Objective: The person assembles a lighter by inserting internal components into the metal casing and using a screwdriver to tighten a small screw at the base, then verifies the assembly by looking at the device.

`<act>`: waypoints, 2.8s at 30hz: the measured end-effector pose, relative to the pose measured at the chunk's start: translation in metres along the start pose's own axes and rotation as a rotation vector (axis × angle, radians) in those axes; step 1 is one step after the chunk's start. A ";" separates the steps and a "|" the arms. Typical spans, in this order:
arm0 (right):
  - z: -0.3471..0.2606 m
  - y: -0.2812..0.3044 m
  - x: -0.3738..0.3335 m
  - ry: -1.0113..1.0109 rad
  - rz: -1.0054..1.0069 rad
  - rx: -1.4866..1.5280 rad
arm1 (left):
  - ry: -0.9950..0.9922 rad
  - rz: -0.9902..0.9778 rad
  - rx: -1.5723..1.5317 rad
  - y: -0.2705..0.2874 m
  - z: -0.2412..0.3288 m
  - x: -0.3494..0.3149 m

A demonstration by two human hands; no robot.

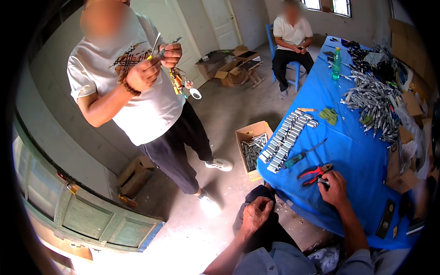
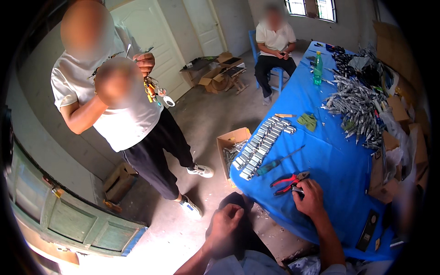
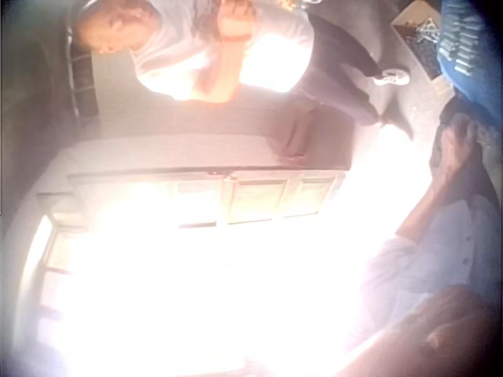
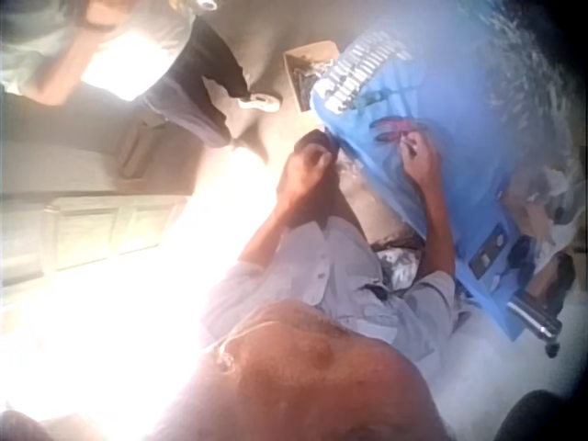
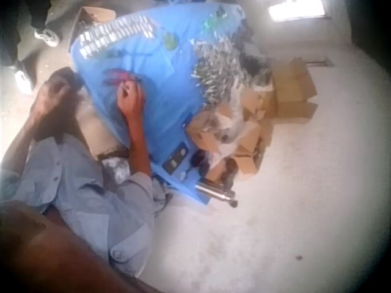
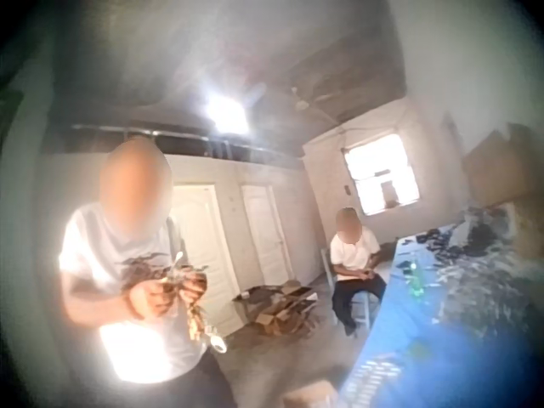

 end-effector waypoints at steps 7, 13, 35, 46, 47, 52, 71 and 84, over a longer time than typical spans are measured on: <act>0.002 0.003 -0.001 0.017 -0.010 -0.002 | 0.014 0.004 0.004 0.002 0.008 -0.001; 0.006 0.003 -0.004 0.037 0.011 0.018 | 0.025 0.016 -0.001 0.006 0.010 -0.005; 0.007 0.000 -0.010 0.006 0.041 0.023 | 0.043 0.032 0.208 0.057 0.052 -0.052; 0.006 0.002 0.001 0.045 0.057 0.056 | -0.035 -0.118 0.031 0.013 0.004 -0.015; 0.006 0.003 0.000 0.061 0.052 0.052 | 0.005 -0.152 0.011 0.007 0.009 -0.012; 0.016 0.000 -0.008 0.074 0.020 0.032 | 0.036 -0.234 -0.072 -0.010 0.035 -0.006; 0.006 0.043 -0.043 -0.165 -0.071 -0.222 | -0.379 -0.225 0.041 -0.076 0.064 0.040; 0.014 0.043 -0.055 -0.247 -0.001 -0.152 | -0.602 -0.193 0.202 -0.117 0.082 0.048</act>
Point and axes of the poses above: each hand's wrist, its own x-axis towards the middle knuckle, its own y-axis out of the back of the hand, z = x × y, the point moved 3 cm from there along x, towards the middle knuckle, and after that the axes turned 7 degrees about z, right-handed, at the moved point
